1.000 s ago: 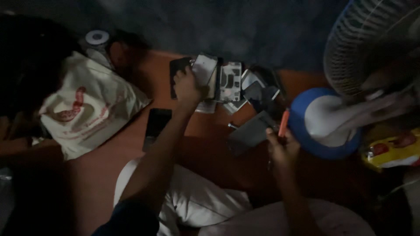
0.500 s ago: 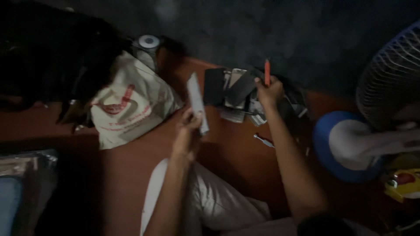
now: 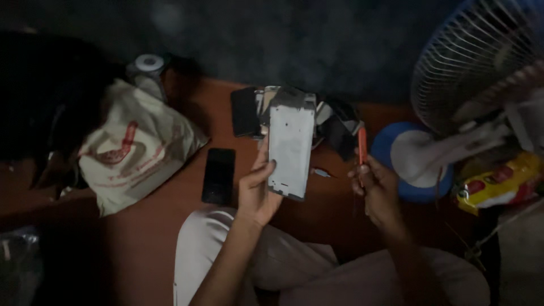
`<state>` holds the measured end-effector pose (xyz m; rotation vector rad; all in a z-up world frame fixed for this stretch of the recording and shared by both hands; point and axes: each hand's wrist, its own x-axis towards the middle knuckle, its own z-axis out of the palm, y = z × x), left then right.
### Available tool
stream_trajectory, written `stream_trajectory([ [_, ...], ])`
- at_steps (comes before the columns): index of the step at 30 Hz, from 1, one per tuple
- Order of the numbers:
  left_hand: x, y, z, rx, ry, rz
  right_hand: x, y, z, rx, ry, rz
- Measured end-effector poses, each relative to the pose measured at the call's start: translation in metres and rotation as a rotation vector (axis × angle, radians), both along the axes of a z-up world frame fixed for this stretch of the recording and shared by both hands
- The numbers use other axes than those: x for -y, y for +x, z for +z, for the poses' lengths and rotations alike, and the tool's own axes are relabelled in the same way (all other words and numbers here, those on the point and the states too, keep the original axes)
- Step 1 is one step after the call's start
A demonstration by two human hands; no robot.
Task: The person sits on the floor and uses an orange utility knife to scrape adhesive residue from the back of a smartphone chassis. They hold the device in one hand and carefully scrape the surface with the tool in the other, occasionally rotating the phone to access different areas.
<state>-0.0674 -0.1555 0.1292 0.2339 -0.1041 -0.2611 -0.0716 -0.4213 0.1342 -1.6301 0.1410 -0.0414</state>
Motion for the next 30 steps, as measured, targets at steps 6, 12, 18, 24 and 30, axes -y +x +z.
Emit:
stream_trajectory([
  [6, 0.009, -0.004, 0.027, 0.104, -0.039, -0.144, 0.010, -0.011, 0.000, 0.029, -0.069, -0.170],
  [12, 0.038, 0.014, -0.004, -0.039, -0.001, -0.265, 0.012, -0.016, 0.014, -0.003, -0.060, -0.189],
  [18, 0.045, -0.001, -0.023, 0.093, 0.128, -0.375, -0.009, -0.041, 0.027, 0.194, -0.225, -0.096],
  [24, 0.029, -0.001, -0.014, 0.180, 0.154, -0.321, -0.017, -0.081, 0.053, 0.048, -0.747, -0.069],
  [30, 0.023, -0.004, -0.006, 0.145, 0.188, -0.254, 0.005, -0.066, 0.023, -0.039, -0.704, 0.082],
])
